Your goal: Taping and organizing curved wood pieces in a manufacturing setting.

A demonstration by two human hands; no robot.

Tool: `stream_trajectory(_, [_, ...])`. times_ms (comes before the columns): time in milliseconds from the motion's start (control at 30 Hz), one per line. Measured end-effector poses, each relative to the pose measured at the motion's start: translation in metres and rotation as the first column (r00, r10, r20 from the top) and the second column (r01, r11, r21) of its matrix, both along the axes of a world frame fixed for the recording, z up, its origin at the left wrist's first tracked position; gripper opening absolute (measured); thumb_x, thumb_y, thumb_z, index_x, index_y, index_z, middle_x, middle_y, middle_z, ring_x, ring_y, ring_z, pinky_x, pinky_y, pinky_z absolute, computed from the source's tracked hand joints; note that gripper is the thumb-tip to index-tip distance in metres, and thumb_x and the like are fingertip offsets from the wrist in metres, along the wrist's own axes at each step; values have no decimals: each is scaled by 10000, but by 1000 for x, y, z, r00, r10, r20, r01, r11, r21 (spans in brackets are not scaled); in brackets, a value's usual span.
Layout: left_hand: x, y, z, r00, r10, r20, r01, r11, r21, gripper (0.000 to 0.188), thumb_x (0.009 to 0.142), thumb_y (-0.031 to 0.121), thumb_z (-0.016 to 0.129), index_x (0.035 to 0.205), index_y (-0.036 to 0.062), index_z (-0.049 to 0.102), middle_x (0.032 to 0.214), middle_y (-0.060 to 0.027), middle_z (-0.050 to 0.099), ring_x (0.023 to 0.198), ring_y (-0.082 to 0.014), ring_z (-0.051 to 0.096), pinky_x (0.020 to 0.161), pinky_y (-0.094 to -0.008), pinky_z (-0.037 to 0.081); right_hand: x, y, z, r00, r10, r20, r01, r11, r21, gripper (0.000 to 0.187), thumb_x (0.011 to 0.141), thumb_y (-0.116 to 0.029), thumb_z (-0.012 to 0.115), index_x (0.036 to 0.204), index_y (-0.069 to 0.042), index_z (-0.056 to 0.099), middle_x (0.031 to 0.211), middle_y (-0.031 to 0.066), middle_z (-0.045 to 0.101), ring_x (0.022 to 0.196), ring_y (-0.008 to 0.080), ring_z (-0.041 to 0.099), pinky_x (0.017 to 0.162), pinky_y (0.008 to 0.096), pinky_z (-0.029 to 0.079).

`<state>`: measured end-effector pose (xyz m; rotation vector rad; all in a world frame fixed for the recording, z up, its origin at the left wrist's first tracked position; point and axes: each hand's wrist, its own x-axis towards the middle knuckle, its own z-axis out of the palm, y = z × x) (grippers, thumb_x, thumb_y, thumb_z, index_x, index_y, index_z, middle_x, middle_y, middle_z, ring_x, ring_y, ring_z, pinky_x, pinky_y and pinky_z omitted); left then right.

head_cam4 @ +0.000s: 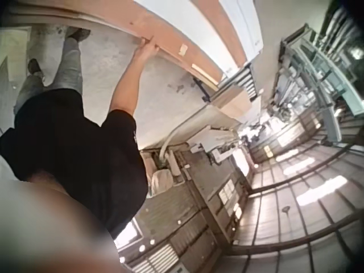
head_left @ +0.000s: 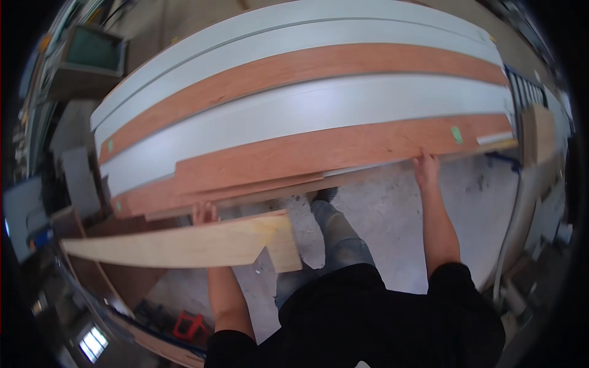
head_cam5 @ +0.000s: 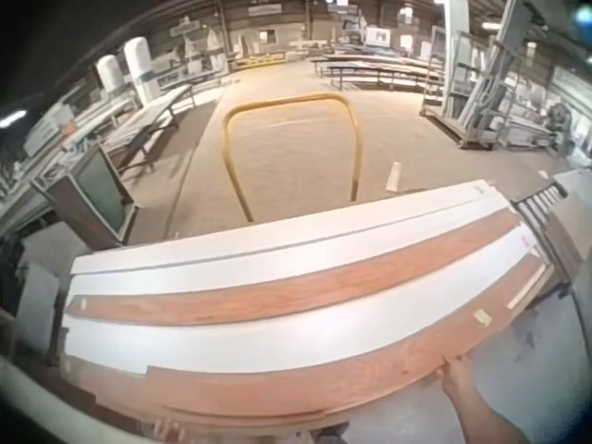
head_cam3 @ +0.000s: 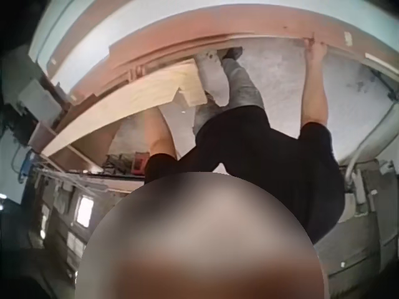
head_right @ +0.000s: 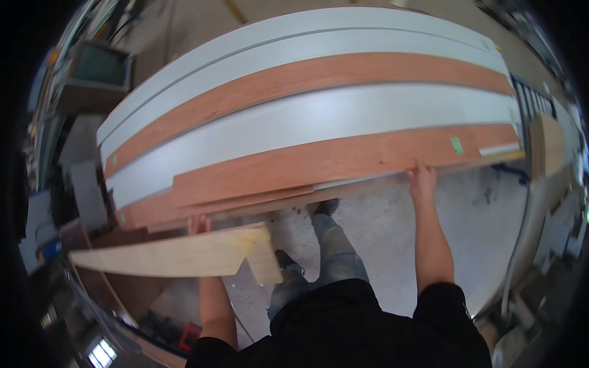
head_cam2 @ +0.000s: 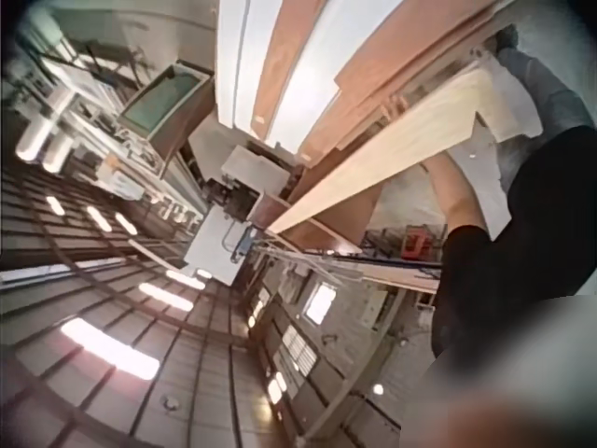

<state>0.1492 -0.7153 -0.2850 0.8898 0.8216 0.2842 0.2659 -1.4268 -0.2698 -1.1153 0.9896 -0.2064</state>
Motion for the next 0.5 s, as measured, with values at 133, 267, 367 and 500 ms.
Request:
stream_trajectory(133, [-124, -1, 0, 952, -238, 190, 272, 945, -183, 510, 1009, 253, 509, 1457, 58, 361, 1366, -132, 513, 1246, -250, 513, 1028, -399, 451, -25, -48, -34, 940, -335, -65, 340, 933, 117, 297, 935, -124, 599, 1203, -9, 541, 1114, 99, 592, 948, 242, 613, 751, 340, 536])
stream_trajectory(267, [-231, -65, 63, 844, -122, -522, 127, 992, -25, 319, 950, 179, 612, 1243, 57, 577, 1025, -71, 665, 883, -156, 644, 767, -291, 546, -39, 32, 51, 979, -204, 23, 203, 947, -251, 250, 921, -110, 650, 1134, -34, 543, 819, 7, 541, 685, 92, 495, 574, 257, 432])
stream_trajectory(367, [-346, -78, 75, 770, -125, -625, 126, 991, -42, 212, 944, 153, 611, 1126, 51, 649, 937, -58, 679, 807, -142, 647, 731, -279, 543, -18, 91, 76, 948, 112, 298, -14, 950, -311, 145, 957, -129, 611, 1080, -60, 574, 786, -15, 520, 672, 73, 471, 578, 255, 417])
stream_trajectory(500, [-357, -85, 143, 894, -199, -403, 232, 972, 34, 231, 973, 128, 582, 1134, -21, 657, 962, -75, 693, 818, -146, 650, 763, -291, 542, -29, 266, 253, 677, 629, 381, -299, 709, -638, 107, 962, -99, 581, 1041, -35, 613, 848, 1, 563, 772, 102, 519, 653, 257, 449])
